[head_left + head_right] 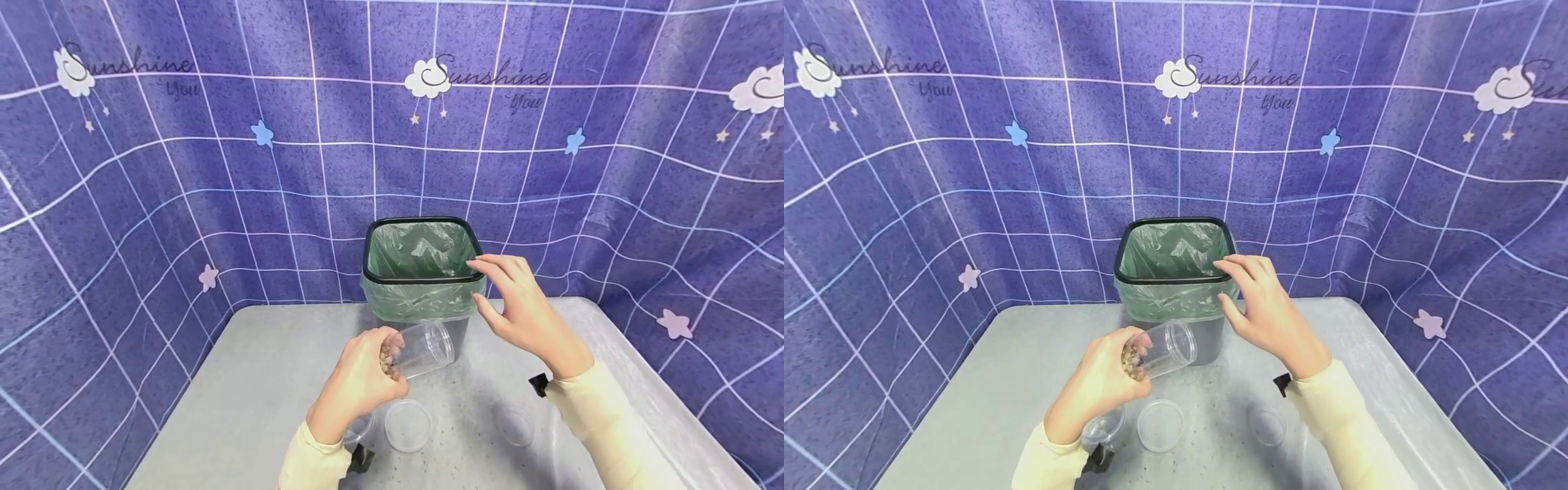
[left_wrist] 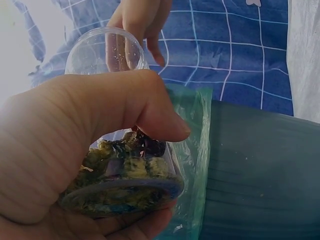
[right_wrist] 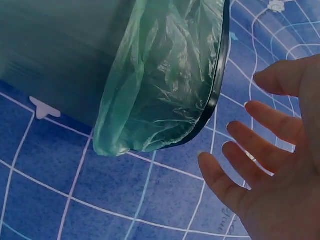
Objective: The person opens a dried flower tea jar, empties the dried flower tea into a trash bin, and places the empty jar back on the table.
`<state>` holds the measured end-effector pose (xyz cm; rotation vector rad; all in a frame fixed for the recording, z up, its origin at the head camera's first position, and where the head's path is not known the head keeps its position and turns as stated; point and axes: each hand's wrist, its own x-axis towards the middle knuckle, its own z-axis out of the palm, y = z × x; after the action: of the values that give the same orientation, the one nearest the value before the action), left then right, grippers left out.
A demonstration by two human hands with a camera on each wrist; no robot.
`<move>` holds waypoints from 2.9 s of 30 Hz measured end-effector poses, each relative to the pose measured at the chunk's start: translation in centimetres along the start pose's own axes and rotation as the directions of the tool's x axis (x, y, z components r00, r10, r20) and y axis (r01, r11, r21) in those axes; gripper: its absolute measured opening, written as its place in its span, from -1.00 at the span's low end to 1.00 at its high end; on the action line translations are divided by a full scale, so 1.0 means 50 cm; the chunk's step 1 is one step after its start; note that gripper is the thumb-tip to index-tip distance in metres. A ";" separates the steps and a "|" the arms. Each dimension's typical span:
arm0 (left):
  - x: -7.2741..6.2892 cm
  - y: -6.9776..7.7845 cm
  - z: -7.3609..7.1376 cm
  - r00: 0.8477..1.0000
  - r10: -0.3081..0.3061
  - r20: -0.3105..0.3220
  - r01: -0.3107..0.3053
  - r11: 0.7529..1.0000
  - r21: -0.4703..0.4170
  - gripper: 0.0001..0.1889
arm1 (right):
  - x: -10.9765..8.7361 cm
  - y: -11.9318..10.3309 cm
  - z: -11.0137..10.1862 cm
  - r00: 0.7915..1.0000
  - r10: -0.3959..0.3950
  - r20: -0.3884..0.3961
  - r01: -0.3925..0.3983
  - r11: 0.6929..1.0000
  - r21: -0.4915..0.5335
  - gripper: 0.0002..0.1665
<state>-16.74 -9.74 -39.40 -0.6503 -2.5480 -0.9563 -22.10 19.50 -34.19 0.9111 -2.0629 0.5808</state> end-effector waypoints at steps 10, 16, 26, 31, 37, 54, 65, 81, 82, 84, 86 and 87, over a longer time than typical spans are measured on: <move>0.001 0.001 -0.001 1.000 0.001 0.009 -0.001 1.000 -0.002 -0.58 | 0.024 0.012 0.006 0.997 -0.001 0.075 0.001 1.000 -0.009 -0.44; 0.004 0.002 -0.003 1.000 0.001 0.011 -0.001 1.000 -0.002 -0.57 | 0.025 0.020 0.015 0.996 -0.002 0.091 0.002 1.000 0.007 -0.52; 0.000 -0.001 -0.004 1.000 -0.009 0.015 0.009 1.000 0.008 -0.58 | 0.032 0.021 0.038 0.989 0.015 0.145 -0.013 1.000 -0.017 -0.59; 0.000 -0.001 -0.004 1.000 -0.009 0.010 0.009 1.000 0.000 -0.58 | 0.034 0.025 0.046 0.988 0.010 0.154 -0.006 1.000 -0.027 -0.67; 0.000 -0.001 -0.005 1.000 -0.007 0.002 0.007 1.000 0.008 -0.58 | 0.035 0.031 0.052 0.988 0.014 0.156 -0.008 0.999 -0.035 -0.74; 0.000 -0.001 -0.005 1.000 -0.009 -0.004 0.009 1.000 0.006 -0.58 | 0.035 0.042 0.065 0.990 -0.021 0.138 0.026 0.999 -0.034 -0.84; -0.002 0.000 -0.005 0.999 -0.015 -0.029 0.015 1.000 -0.005 -0.57 | 0.031 0.046 0.078 0.995 -0.040 0.086 0.042 0.999 -0.017 -0.91; 0.004 0.004 -0.029 0.997 -0.035 -0.064 0.034 0.999 -0.017 -0.55 | 0.029 0.053 0.090 0.996 -0.062 0.060 0.062 0.998 -0.008 -0.90; 0.005 0.005 -0.031 0.997 -0.039 -0.064 0.038 0.999 -0.016 -0.55 | 0.029 0.052 0.089 0.996 -0.057 0.064 0.058 0.998 -0.008 -0.91; 0.007 0.007 -0.035 0.997 -0.047 -0.062 0.046 0.999 -0.022 -0.55 | 0.028 0.053 0.087 0.996 -0.051 0.067 0.051 0.999 -0.009 -0.91; 0.008 0.006 -0.039 0.996 -0.056 -0.065 0.054 0.998 -0.028 -0.55 | 0.029 0.051 0.087 0.996 -0.049 0.069 0.049 0.999 -0.007 -0.92; 0.008 0.005 -0.041 0.996 -0.059 -0.067 0.057 0.998 -0.031 -0.55 | 0.029 0.051 0.087 0.996 -0.048 0.070 0.049 0.999 -0.005 -0.92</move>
<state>-16.64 -10.85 -37.59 -0.5453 -2.5102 -1.0189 -26.76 17.66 -35.76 0.9875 -2.0974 0.5226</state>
